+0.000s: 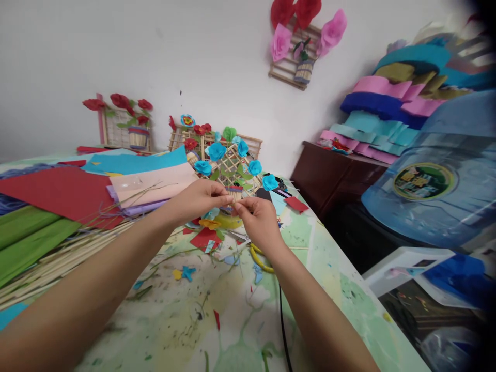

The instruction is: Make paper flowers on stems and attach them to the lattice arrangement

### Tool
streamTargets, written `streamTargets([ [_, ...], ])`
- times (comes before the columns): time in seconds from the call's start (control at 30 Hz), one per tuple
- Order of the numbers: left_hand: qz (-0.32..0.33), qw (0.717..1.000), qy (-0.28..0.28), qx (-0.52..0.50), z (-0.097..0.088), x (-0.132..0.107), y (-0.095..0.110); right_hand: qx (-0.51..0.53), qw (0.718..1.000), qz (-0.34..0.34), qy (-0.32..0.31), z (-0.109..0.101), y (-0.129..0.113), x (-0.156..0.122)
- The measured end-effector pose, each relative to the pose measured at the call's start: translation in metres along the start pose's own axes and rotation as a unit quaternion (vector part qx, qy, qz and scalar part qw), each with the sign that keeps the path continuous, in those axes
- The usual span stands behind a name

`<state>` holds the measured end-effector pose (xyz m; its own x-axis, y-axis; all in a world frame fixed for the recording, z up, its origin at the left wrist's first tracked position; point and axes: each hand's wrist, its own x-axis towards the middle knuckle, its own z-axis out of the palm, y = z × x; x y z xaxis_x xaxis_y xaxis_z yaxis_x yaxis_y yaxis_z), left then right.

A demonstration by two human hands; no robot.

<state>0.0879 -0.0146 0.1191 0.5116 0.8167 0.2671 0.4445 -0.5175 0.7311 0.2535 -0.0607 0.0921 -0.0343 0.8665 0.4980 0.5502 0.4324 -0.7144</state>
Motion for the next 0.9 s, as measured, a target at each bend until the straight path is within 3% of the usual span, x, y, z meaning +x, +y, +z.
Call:
streamTargets([
  [0.63, -0.007, 1.000, -0.020, -0.021, 0.0004, -0.0023, 0.0051, -0.077, 0.996, -0.024, 0.026, -0.0035, -0.0003, 0.0005],
  [0.9, 0.002, 1.000, -0.002, 0.028, -0.0019, -0.0012, 0.0007, -0.088, 0.995, -0.034, 0.035, -0.0067, -0.0021, 0.0011],
])
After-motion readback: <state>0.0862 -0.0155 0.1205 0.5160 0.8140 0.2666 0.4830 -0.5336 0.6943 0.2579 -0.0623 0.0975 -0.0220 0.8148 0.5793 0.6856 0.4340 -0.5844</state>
